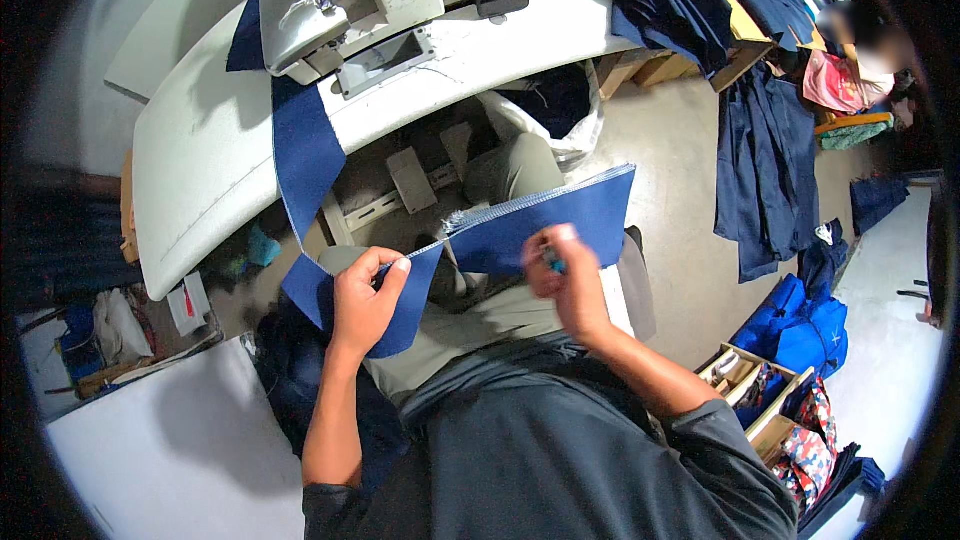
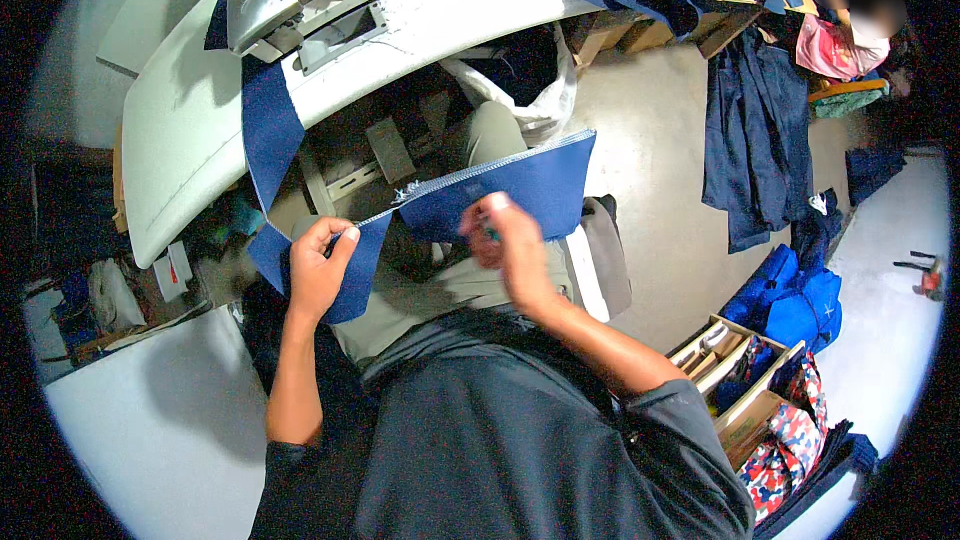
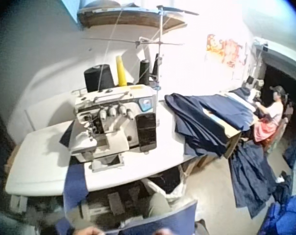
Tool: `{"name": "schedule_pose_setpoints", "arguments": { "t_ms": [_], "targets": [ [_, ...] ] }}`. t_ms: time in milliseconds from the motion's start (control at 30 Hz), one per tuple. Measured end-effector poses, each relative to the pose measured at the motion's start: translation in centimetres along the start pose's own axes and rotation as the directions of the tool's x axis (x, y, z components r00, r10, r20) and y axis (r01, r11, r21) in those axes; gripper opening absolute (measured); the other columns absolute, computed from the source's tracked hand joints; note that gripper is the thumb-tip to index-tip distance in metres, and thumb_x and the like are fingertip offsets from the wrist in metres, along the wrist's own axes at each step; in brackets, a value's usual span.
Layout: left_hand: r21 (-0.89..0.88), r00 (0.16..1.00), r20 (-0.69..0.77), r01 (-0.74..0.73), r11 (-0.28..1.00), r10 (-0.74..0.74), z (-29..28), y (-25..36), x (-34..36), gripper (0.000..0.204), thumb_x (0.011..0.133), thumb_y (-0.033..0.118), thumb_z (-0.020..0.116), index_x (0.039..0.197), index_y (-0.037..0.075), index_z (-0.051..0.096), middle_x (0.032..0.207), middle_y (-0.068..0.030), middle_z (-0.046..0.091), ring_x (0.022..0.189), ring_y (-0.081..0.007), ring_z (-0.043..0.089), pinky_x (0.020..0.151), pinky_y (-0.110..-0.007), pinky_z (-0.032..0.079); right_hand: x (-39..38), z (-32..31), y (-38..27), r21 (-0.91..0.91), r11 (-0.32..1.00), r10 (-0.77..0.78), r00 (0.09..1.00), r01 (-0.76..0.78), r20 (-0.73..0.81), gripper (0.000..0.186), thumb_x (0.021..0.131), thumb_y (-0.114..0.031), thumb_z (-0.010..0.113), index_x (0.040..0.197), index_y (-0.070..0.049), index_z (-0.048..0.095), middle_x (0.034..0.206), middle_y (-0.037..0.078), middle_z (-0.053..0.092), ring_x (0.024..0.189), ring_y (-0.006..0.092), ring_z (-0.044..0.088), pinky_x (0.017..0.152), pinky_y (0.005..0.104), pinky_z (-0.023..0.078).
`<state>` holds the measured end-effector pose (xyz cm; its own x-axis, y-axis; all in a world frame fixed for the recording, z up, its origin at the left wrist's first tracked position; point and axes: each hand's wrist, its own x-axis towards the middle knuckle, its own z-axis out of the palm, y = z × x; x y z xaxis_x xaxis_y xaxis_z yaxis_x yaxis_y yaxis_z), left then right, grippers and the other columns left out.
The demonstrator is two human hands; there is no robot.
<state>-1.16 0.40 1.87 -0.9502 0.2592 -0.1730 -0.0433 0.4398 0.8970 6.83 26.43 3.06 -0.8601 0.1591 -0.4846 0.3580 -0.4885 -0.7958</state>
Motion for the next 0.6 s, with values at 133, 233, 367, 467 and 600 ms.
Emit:
{"name": "schedule_pose_setpoints", "arguments": {
  "t_ms": [133,233,367,467,600],
  "targets": [
    [-0.013,0.999,0.010,0.033,0.999,-0.033,0.1,0.8,-0.4,0.016,0.095,0.013,0.069,0.092,-0.002,0.067,0.071,0.0010,0.061,0.070,-0.0034,0.051,0.062,-0.025,0.043,1.5,2.7,2.7,0.022,0.935,0.340,0.911,-0.355,0.233,0.042,0.106,-0.046,0.049,0.086,-0.009,0.056,0.060,-0.009,0.030,0.050,0.0051,0.023,0.047,0.0254,0.019],
    [-0.015,1.000,0.003,0.008,1.000,-0.008,0.3,0.3,-0.5,0.017,0.096,0.014,0.069,0.092,-0.002,0.067,0.071,0.0008,0.062,0.070,-0.0036,0.051,0.062,-0.025,0.044,2.6,3.3,4.4,-0.037,0.904,0.421,0.874,-0.425,0.245,0.043,0.104,-0.049,0.052,0.085,-0.011,0.056,0.058,-0.009,0.033,0.047,0.0049,0.024,0.044,0.0252,0.020],
    [-0.021,1.000,-0.001,0.000,1.000,0.000,0.1,0.2,-0.6,0.017,0.095,0.014,0.069,0.092,-0.002,0.067,0.070,0.0009,0.062,0.068,-0.0039,0.052,0.061,-0.025,0.044,2.8,4.0,4.3,-0.012,0.891,0.443,0.861,-0.455,0.252,0.041,0.105,-0.046,0.051,0.085,-0.011,0.054,0.059,-0.010,0.030,0.049,0.0054,0.021,0.046,0.0266,0.017],
    [-0.012,1.000,0.001,0.004,1.000,-0.004,0.2,-0.1,-0.7,0.016,0.095,0.013,0.069,0.092,-0.003,0.067,0.070,0.0008,0.062,0.068,-0.0039,0.052,0.061,-0.025,0.044,3.1,4.3,4.4,0.016,0.905,0.405,0.871,-0.425,0.279,0.040,0.105,-0.046,0.052,0.084,-0.011,0.053,0.059,-0.010,0.029,0.049,0.0054,0.021,0.046,0.0267,0.017],
    [-0.023,1.000,0.009,-0.012,1.000,0.012,0.2,-0.1,-0.7,0.015,0.096,0.012,0.068,0.092,-0.003,0.068,0.071,0.0001,0.064,0.068,-0.0037,0.054,0.061,-0.025,0.045,3.3,4.9,4.6,-0.017,0.922,0.379,0.891,-0.387,0.249,0.040,0.105,-0.045,0.053,0.083,-0.012,0.052,0.059,-0.010,0.029,0.049,0.0052,0.021,0.047,0.0266,0.017]
  ]
}}
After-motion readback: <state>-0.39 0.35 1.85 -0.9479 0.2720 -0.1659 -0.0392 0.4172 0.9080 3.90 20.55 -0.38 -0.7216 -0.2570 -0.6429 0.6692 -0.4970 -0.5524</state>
